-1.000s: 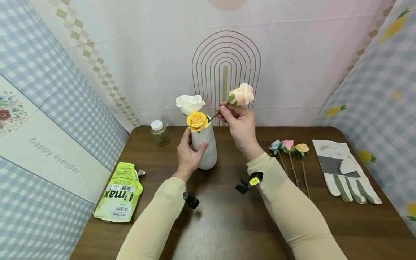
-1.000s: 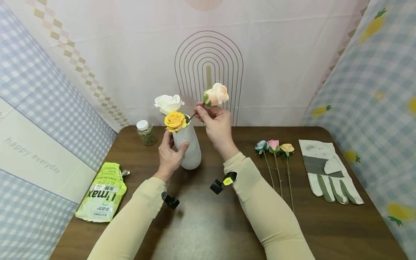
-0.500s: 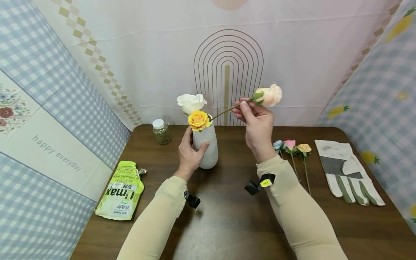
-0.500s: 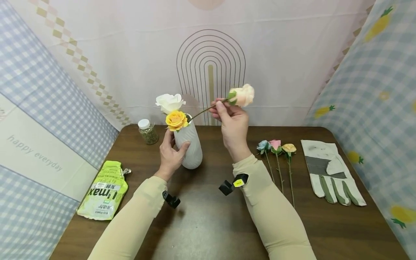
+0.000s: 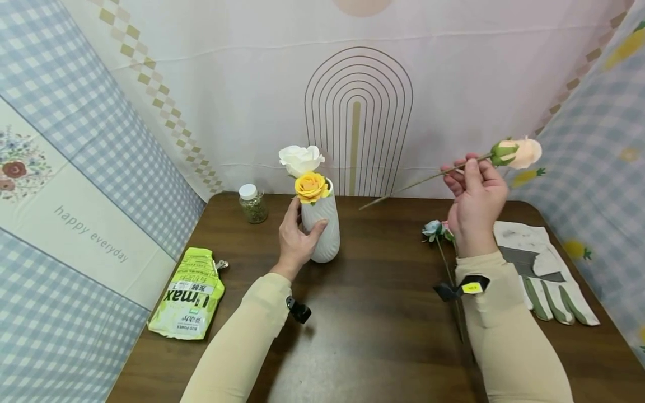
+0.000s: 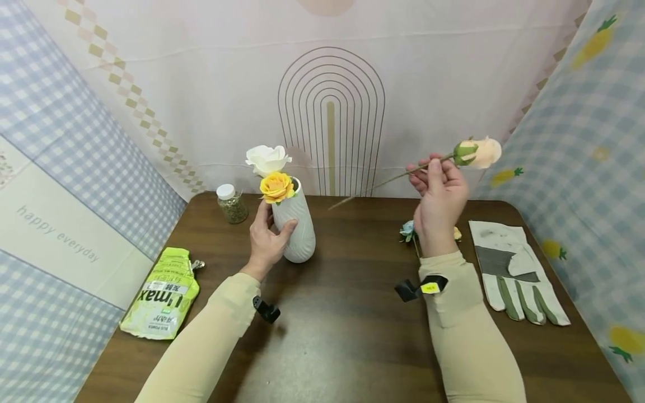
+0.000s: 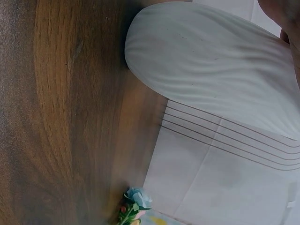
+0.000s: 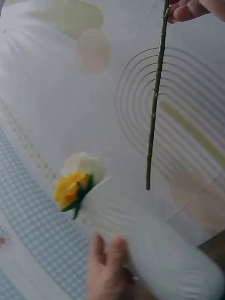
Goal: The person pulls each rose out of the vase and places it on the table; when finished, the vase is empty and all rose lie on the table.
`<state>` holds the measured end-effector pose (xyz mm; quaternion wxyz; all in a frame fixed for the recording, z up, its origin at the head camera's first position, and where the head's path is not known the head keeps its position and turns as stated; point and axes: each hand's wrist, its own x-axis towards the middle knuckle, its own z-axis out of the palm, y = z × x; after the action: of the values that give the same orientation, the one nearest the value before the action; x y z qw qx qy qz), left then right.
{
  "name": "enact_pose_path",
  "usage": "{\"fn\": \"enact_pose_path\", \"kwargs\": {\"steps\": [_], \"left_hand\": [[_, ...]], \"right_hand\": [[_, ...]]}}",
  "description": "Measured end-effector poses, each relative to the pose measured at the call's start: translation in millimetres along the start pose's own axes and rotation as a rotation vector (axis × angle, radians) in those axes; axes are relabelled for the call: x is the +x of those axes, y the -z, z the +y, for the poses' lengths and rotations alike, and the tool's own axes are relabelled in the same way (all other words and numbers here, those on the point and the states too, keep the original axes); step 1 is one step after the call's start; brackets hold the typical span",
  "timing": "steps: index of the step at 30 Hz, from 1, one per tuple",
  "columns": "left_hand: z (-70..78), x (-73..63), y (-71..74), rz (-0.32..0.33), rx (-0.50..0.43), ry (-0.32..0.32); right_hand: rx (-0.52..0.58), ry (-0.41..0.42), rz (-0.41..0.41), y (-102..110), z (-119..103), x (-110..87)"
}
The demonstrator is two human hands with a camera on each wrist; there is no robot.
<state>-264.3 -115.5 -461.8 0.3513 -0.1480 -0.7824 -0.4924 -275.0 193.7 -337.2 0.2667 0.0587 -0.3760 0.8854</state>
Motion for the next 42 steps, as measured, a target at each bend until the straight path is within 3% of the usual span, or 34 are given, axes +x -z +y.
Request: {"fn": "enact_pose_path", "kwargs": {"steps": [8,13,17,23,31,34,42], "left_hand": [[0.1,-0.1,-1.7,0.0,0.012,0.006],[0.1,-0.4,-2.7,-0.005,0.01,0.011],[0.3,-1.0,-2.6,-0.005,0.004,0.016],[1.7,-0.7,-1.6,-0.003,0.014,0.012],[1.4,-0.4,-1.1,0.005,0.019,0.003],[2.0,0.0,-0.1,0.005,0.024,0.004],[1.1,-0.1,1.1,0.001,0.029,0.013]], "right_hand": [[-0.211,-0.041,-0.057,50.3,6.5,-7.1],[-0.31,-0.085,-0.04,72.5,12.5,-15.5],[-0.383,-0.089,-0.027,82.2,17.8,-19.3],[-0.48,-0.026,-0.032,92.2,28.6,-20.8],[-0.548,-0.02,0.024,105.4,47.2,-27.2],[-0.626,-0.009,0.034,112.1,56.4,-31.6],[-0.894,-0.06,-0.087,124.9,65.5,-49.0]]}}
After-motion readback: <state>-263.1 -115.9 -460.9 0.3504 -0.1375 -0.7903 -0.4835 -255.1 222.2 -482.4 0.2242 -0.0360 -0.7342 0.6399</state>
